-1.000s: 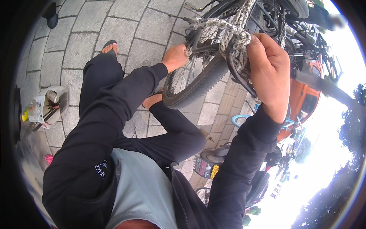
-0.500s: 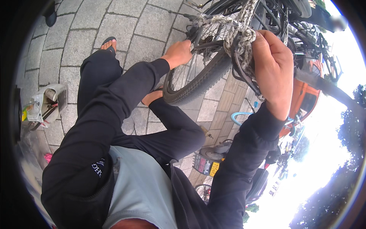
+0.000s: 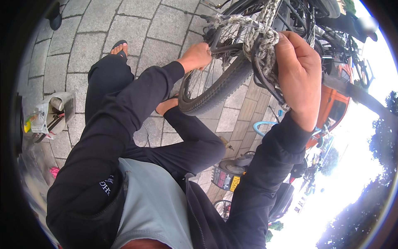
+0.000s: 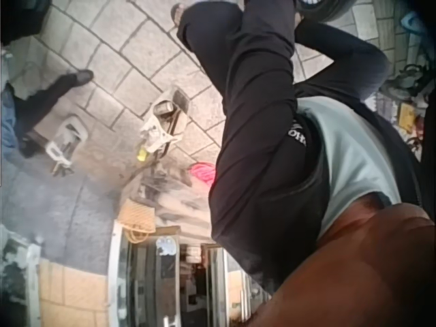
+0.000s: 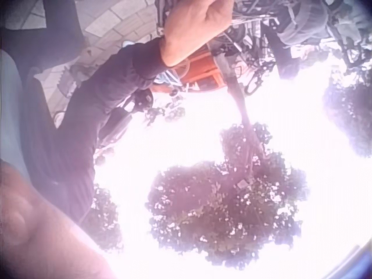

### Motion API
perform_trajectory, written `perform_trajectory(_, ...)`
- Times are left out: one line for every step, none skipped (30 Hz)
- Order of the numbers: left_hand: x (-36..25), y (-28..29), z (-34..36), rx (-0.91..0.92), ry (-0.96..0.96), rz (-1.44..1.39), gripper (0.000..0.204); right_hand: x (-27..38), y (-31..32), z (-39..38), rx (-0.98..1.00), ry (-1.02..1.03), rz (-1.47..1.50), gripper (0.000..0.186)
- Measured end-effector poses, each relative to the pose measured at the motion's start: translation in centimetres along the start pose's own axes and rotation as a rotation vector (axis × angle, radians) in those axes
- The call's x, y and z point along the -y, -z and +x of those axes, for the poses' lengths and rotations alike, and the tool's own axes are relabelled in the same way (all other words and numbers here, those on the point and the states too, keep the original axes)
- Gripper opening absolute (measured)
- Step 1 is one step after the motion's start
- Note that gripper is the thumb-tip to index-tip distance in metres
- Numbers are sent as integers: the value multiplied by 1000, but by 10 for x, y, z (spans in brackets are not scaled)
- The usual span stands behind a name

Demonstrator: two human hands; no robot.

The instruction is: The person works on a bicycle's rear wheel, manipulating the tire and inner tube with their hands. They use a small red tool to adjust the valve stem and repeatedly check the tire's seating on the rim.

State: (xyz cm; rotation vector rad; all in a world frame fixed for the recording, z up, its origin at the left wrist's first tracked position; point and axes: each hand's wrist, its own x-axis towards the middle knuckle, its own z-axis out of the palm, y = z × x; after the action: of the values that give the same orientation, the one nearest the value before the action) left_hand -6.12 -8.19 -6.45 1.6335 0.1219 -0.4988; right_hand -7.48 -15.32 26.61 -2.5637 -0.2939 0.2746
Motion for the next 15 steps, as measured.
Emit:
perform_trajectory(-2, 1, -3, 1, -17, -5, 23, 0, -1, 0, 2, 0, 16, 28)
perform_trajectory(-2, 2, -4, 2, -33, -11, 24, -1, -1, 0, 0, 1, 22, 28)
perform_trajectory(-2, 2, -4, 3, -40, -2, 24, -2, -2, 0, -3, 3, 28, 28)
perform_trajectory(-1, 1, -4, 3, -48, 6, 23, -2, -2, 0, -6, 6, 33, 28)
perform_trajectory(-1, 1, -3, 3, -55, 15, 23, -2, -2, 0, -7, 8, 27, 28)
perform_trajectory(1, 0, -2, -8, -65, 12, 23, -1, -2, 0, -8, 11, 21, 28)
perform_trajectory(2, -2, -1, -19, -74, 9, 23, 0, -3, 0, -8, 13, 15, 28)
perform_trajectory(3, -3, 1, -30, -83, 6, 23, 0, -2, 0, -4, 10, 22, 29)
perform_trajectory(4, -6, 2, -31, -73, -48, 23, -1, -2, 0, 0, 7, 29, 29)
perform_trajectory(3, -8, 1, -31, -63, -103, 23, -1, -1, 1, 3, 2, 35, 29)
perform_trajectory(3, -10, -1, -30, -53, -157, 23, -2, -1, 0, 1, -3, 31, 29)
perform_trajectory(4, -12, -5, -21, -40, -256, 22, -2, -1, 0, -1, -8, 27, 28)
perform_trajectory(4, -14, -8, -18, -26, -353, 21, -3, 0, 1, -2, -8, 25, 28)
perform_trajectory(4, -15, -11, -16, -14, -452, 20, -3, 0, 2, -7, -12, 19, 28)
perform_trajectory(5, -14, -13, 49, 67, -608, 18, -3, 1, 3, -12, -16, 12, 28)
